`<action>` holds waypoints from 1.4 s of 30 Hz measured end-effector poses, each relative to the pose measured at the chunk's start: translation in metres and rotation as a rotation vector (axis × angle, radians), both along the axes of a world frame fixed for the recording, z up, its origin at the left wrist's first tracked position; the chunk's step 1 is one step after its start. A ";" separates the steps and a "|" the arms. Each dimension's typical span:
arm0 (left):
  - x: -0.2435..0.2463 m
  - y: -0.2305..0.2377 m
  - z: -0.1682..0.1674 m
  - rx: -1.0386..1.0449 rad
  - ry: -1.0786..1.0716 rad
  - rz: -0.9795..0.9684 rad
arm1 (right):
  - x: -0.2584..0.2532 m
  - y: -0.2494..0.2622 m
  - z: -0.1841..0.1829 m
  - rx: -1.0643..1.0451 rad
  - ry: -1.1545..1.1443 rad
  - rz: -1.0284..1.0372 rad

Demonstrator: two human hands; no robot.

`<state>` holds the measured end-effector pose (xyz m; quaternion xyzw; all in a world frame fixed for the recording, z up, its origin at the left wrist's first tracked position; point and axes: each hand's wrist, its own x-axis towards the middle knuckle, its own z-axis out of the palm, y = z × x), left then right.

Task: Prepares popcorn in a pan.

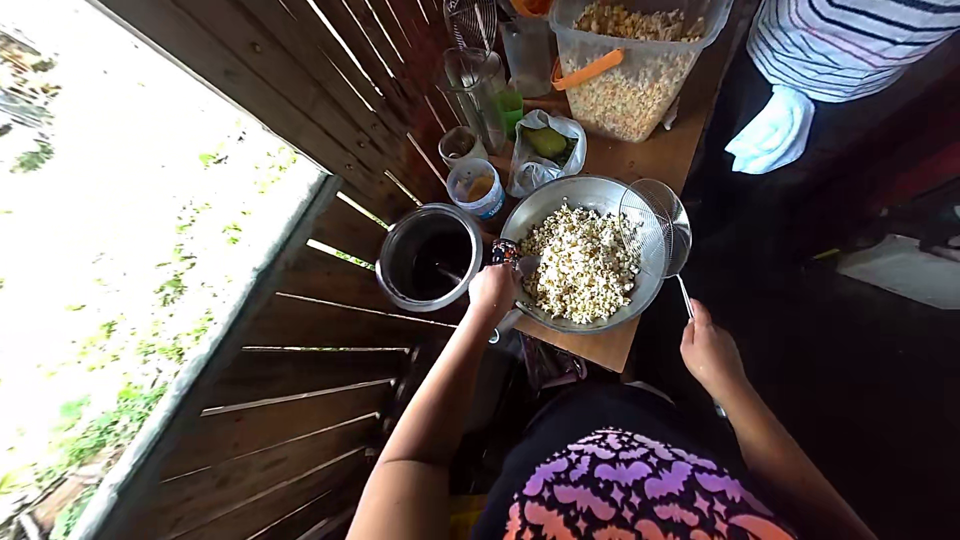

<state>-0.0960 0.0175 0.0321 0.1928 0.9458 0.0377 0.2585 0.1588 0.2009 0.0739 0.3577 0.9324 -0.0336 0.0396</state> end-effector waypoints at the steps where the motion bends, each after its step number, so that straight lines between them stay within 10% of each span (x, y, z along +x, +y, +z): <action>1: 0.000 0.005 -0.005 -0.007 -0.037 -0.003 | -0.005 0.015 -0.029 -0.159 0.030 0.005; 4: 0.001 0.018 -0.019 0.018 -0.181 -0.007 | -0.036 0.043 -0.054 -0.500 -0.082 -0.133; 7: 0.008 0.029 -0.027 -0.017 -0.142 0.046 | -0.043 0.028 -0.041 -0.285 -0.007 -0.083; 10: 0.014 0.038 -0.022 -0.114 -0.122 0.081 | -0.075 -0.003 0.131 -0.646 -0.465 -0.061; 12: 0.019 0.045 -0.020 -0.096 -0.159 0.104 | -0.081 -0.018 0.175 -0.714 -0.429 -0.070; 23: 0.050 0.087 -0.044 0.006 -0.250 0.125 | -0.074 -0.027 0.189 -0.729 -0.400 -0.044; 25: 0.054 0.101 -0.043 0.060 -0.249 0.126 | -0.072 -0.020 0.174 -0.775 -0.449 0.025; 30: 0.060 0.138 -0.028 0.175 -0.216 0.088 | -0.039 0.020 -0.075 -0.784 0.038 0.035; 37: 0.054 0.115 0.021 0.131 -0.067 0.133 | -0.040 0.054 -0.061 -1.305 0.219 -0.338; 42: 0.015 0.065 -0.005 0.052 -0.013 0.324 | -0.043 0.082 -0.054 -1.105 0.186 -0.179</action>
